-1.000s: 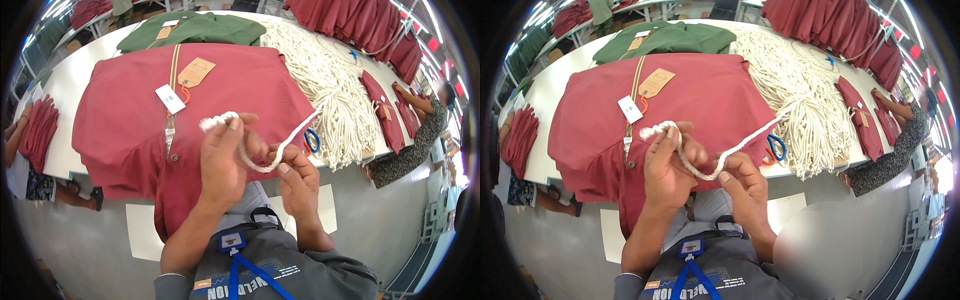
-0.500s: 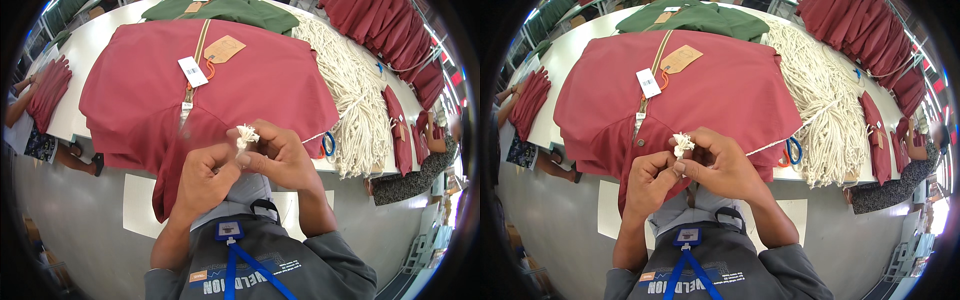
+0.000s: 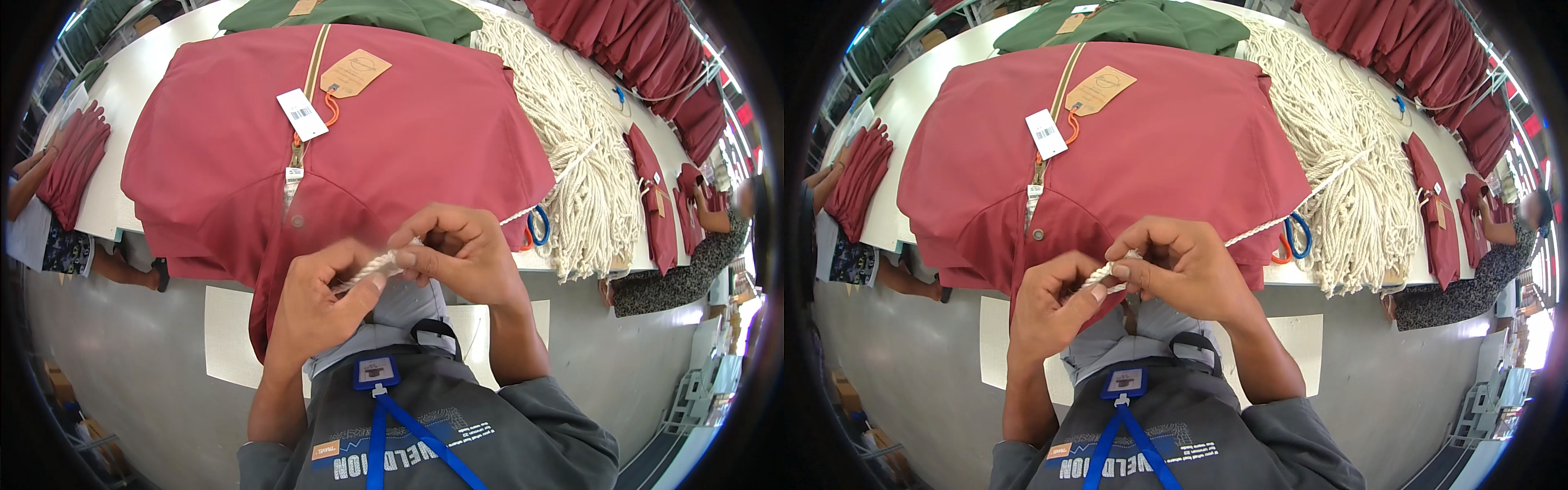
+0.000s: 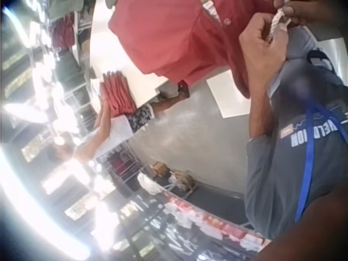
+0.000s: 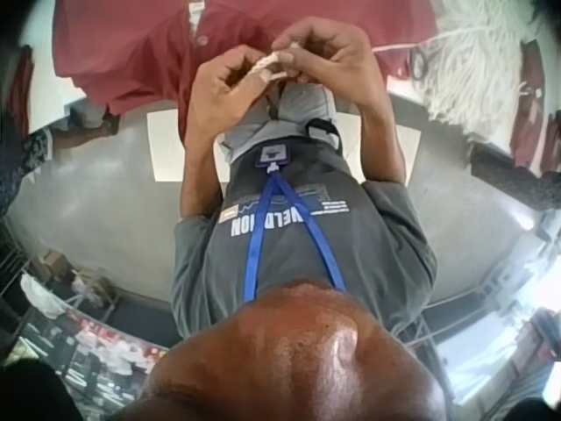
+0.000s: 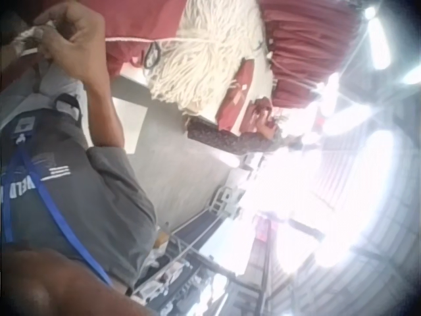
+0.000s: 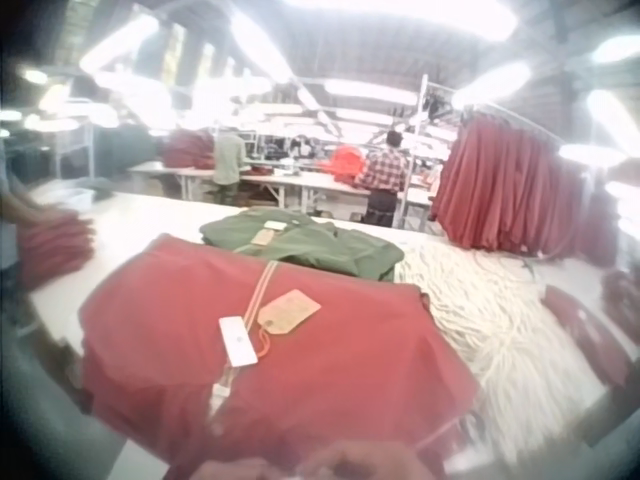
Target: The person cuts a white cord with scissors, threads it through a red garment using a metal tool, and ties a knot to secure it. The finished garment is placed on a stack of similar items.
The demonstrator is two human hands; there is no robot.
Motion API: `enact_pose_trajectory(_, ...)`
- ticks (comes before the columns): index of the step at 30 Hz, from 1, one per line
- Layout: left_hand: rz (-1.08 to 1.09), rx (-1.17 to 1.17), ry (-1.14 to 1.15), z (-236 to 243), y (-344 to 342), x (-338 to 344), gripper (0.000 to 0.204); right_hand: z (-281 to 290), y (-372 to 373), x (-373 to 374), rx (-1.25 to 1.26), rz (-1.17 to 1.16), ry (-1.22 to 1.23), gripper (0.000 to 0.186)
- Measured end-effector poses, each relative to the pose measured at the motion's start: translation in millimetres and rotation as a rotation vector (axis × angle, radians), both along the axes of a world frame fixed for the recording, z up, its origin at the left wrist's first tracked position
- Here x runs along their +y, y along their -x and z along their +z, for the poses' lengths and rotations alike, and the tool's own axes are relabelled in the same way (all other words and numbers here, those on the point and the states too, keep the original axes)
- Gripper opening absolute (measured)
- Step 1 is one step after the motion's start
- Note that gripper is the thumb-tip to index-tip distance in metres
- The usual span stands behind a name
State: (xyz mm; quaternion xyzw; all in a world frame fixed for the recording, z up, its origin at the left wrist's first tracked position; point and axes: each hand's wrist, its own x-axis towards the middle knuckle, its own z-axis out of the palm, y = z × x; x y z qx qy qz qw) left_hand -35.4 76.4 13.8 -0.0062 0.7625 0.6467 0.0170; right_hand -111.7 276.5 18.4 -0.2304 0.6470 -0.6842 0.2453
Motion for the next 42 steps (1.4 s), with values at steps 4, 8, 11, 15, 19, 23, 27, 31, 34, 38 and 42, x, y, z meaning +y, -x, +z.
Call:
enact_pose_trajectory(4, 0.115, 0.166, -0.263, -3.3, 3.5, 22.6, 0.016, -3.1, -9.0, 2.3, 0.146, -0.038, 0.04, 0.013)
enact_pose_trajectory(8, -0.032, 0.108, -0.244, -6.8, 5.7, 13.7, 0.018, -4.9, -12.6, 11.4, 0.138, -0.125, 0.087, 0.017)
enact_pose_trajectory(11, -0.04, 0.055, -0.205, -8.8, 5.0, 7.9, 0.018, -7.1, -15.3, 16.8, 0.105, -0.152, 0.127, 0.024)
enact_pose_trajectory(15, -0.015, -0.003, -0.207, -8.0, 3.6, 8.3, 0.018, -9.0, -18.1, 15.8, 0.18, -0.139, 0.146, 0.035)
enact_pose_trajectory(19, -0.011, 0.018, -0.263, -11.0, 4.8, 15.0, 0.017, -9.2, -15.6, 13.0, 0.486, -0.129, -0.081, 0.04)
enact_pose_trajectory(23, -0.021, 0.047, -0.255, -15.0, 3.8, 13.5, 0.015, -15.3, -13.0, 9.7, 0.558, -0.172, 0.018, 0.022)
enact_pose_trajectory(27, 0.037, 0.054, -0.207, -16.9, 1.8, 17.6, 0.016, -19.6, -16.5, 11.7, 0.379, -0.201, 0.055, 0.012)
enact_pose_trajectory(31, -0.002, 0.066, -0.086, -11.4, 2.5, 20.0, 0.026, -16.2, -18.7, 14.5, 0.4, -0.176, 0.013, 0.011)
enact_pose_trajectory(34, 0.035, 0.065, -0.085, -9.4, 5.0, 25.4, 0.023, -13.1, -21.0, 13.8, 0.383, -0.189, 0.042, 0.012)
enact_pose_trajectory(38, -0.041, 0.209, 0.004, -6.4, 5.1, 21.2, 0.02, -12.1, -27.4, 19.0, 0.372, -0.169, 0.041, 0.014)
enact_pose_trajectory(42, -0.107, 0.217, 0.136, -2.7, 3.4, 15.4, 0.022, -12.0, -33.7, 21.0, 0.424, -0.191, -0.028, 0.014)
